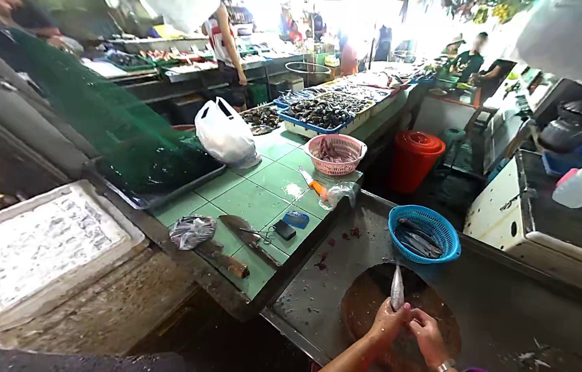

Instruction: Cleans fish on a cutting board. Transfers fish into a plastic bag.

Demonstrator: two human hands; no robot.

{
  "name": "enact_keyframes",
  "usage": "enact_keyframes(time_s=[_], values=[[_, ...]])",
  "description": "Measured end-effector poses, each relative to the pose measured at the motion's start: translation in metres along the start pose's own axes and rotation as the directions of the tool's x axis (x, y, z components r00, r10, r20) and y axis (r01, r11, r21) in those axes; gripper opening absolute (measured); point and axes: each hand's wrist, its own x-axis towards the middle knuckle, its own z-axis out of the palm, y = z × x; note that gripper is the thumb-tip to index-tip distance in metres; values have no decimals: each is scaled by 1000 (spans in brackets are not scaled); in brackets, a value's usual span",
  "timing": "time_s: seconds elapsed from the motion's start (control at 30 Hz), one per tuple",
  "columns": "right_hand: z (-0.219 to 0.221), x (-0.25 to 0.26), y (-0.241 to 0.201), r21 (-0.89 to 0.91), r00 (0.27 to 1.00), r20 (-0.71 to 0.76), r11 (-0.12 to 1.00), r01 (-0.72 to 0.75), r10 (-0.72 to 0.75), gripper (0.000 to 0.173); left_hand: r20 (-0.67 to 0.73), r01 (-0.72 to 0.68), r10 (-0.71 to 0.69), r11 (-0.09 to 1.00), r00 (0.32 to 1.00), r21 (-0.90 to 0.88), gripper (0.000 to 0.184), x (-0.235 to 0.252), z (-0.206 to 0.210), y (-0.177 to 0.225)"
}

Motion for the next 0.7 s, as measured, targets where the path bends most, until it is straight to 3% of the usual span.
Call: enact_keyframes(time_s=[0.1,0.3,0.37,0.47,0.5,0.57,0.63,0.7], values=[[9,8,-3,-197,999,49,980,2,8,26,35,-3,6,997,999,-75,35,4,0,-2],[16,9,-8,-274,998,70,962,19,1,39,105,17,-4,992,994,-125,29,2,-10,2],[19,9,-3,-145,999,18,989,-36,39,28,72,47,-37,989,997,-138,28,1,-8,7],[26,6,5,173,977,-29,964,-204,212,7,-18,92,-96,983,995,-159,29,2,-4,8],[26,5,7,132,980,-12,972,-194,197,8,-41,97,-105,981,994,-166,33,3,-4,5],[21,5,7,-175,996,55,982,-64,75,21,-74,85,-99,982,992,-167,39,6,-5,0],[18,8,2,-392,991,125,920,13,39,31,-65,75,-89,980,994,-187,43,5,-5,-2],[17,9,4,-336,985,148,941,-36,91,32,-47,83,-94,977,994,-198,42,2,-4,-4]])
